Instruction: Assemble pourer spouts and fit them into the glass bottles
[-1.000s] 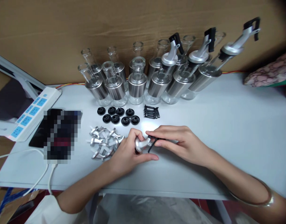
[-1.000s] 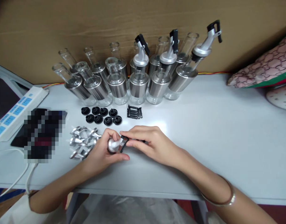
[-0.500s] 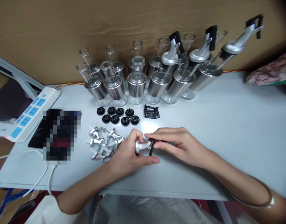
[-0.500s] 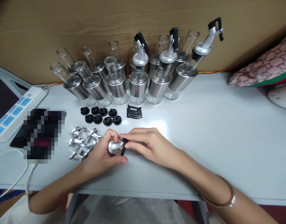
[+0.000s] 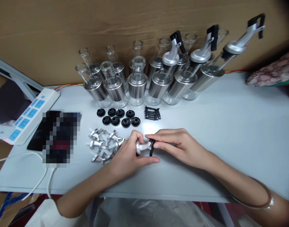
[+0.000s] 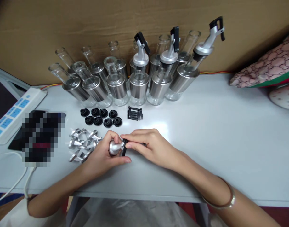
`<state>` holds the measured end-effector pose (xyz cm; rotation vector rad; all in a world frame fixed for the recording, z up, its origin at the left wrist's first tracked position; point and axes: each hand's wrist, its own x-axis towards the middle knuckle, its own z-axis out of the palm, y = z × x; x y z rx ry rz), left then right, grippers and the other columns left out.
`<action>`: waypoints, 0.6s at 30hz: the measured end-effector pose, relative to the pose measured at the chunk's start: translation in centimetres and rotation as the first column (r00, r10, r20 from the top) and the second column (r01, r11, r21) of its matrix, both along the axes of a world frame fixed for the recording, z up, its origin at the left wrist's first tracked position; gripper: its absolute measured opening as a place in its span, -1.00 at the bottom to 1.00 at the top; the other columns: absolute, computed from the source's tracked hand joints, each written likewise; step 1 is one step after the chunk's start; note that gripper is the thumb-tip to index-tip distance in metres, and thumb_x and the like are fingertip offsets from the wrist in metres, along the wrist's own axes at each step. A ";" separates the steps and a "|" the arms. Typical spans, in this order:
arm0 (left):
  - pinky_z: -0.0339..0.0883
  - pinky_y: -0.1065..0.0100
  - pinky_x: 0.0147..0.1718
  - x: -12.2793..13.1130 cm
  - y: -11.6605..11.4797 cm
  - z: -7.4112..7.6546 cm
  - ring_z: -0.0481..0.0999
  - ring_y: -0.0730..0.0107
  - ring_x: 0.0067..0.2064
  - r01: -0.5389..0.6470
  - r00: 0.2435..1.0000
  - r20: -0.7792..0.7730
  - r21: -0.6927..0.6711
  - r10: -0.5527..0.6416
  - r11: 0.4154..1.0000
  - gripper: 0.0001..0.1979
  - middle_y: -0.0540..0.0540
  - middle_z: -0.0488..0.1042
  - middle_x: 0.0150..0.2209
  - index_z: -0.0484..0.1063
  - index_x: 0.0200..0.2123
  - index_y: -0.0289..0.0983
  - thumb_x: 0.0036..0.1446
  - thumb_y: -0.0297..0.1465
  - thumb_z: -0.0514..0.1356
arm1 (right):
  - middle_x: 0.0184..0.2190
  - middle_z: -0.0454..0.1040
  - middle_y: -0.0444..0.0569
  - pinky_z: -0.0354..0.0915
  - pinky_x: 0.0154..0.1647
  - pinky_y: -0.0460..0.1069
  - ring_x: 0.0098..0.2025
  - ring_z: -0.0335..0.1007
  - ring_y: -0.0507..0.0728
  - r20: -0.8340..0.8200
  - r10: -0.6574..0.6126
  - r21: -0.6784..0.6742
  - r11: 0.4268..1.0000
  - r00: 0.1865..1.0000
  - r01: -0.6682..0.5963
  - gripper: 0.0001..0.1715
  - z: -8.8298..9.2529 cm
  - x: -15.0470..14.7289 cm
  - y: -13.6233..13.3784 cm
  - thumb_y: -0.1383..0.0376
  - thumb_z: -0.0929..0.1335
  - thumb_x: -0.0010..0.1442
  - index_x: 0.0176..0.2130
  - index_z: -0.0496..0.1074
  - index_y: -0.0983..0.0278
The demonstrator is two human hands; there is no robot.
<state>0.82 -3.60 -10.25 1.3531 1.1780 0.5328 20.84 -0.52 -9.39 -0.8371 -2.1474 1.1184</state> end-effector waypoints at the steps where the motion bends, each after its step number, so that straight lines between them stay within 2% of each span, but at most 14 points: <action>1: 0.11 0.44 -0.47 0.0 0.0 0.0 0.17 0.60 -0.51 0.002 1.000 0.002 0.016 -0.002 1.000 -0.50 0.16 0.20 -0.40 0.02 -0.36 -0.18 -0.04 -0.23 0.37 | -0.33 0.57 -0.06 0.35 -0.32 -0.10 -0.34 0.50 0.03 0.000 -0.001 -0.012 1.000 1.000 0.001 -0.66 0.0 0.0 0.0 0.27 0.29 0.34 0.05 0.50 0.19; 6: 0.07 0.45 -0.53 -0.2 -0.3 0.0 0.15 0.57 -0.54 0.018 1.000 0.008 0.022 -0.018 1.000 -0.54 0.20 0.14 -0.48 0.04 -0.33 -0.16 0.00 -0.25 0.34 | -0.33 0.57 -0.06 0.34 -0.30 -0.09 -0.32 0.51 0.04 0.014 -0.008 -0.055 0.998 1.000 0.008 -0.66 0.1 -0.1 0.0 0.27 0.29 0.34 0.06 0.50 0.19; 12: 0.06 0.46 -0.53 -0.1 -0.1 -0.1 0.17 0.59 -0.54 -0.001 1.000 -0.020 0.051 0.002 0.999 -0.55 0.19 0.16 -0.45 0.05 -0.34 -0.17 -0.02 -0.31 0.35 | -0.31 0.58 -0.04 0.35 -0.28 -0.08 -0.30 0.51 0.05 0.020 -0.003 -0.083 0.997 1.000 0.005 -0.66 0.0 0.0 -0.1 0.26 0.28 0.34 0.05 0.51 0.19; 15: 0.05 0.45 -0.54 0.0 -0.1 -0.2 0.16 0.57 -0.55 -0.009 1.000 -0.007 0.029 0.010 1.000 -0.58 0.19 0.14 -0.48 0.06 -0.33 -0.17 0.00 -0.29 0.33 | -0.32 0.58 -0.03 0.35 -0.28 -0.07 -0.30 0.51 0.06 0.013 -0.002 -0.121 0.993 1.000 0.003 -0.65 0.0 -0.1 -0.2 0.27 0.28 0.34 0.05 0.50 0.22; 18: 0.05 0.44 -0.54 -0.1 -0.1 -0.1 0.15 0.56 -0.55 -0.020 1.000 -0.007 0.007 0.020 1.000 -0.58 0.19 0.13 -0.50 0.06 -0.33 -0.16 0.00 -0.27 0.33 | -0.31 0.58 0.00 0.34 -0.27 -0.06 -0.29 0.51 0.07 0.023 -0.019 -0.096 0.995 1.000 0.021 -0.65 0.0 -0.1 -0.3 0.29 0.28 0.34 0.06 0.50 0.25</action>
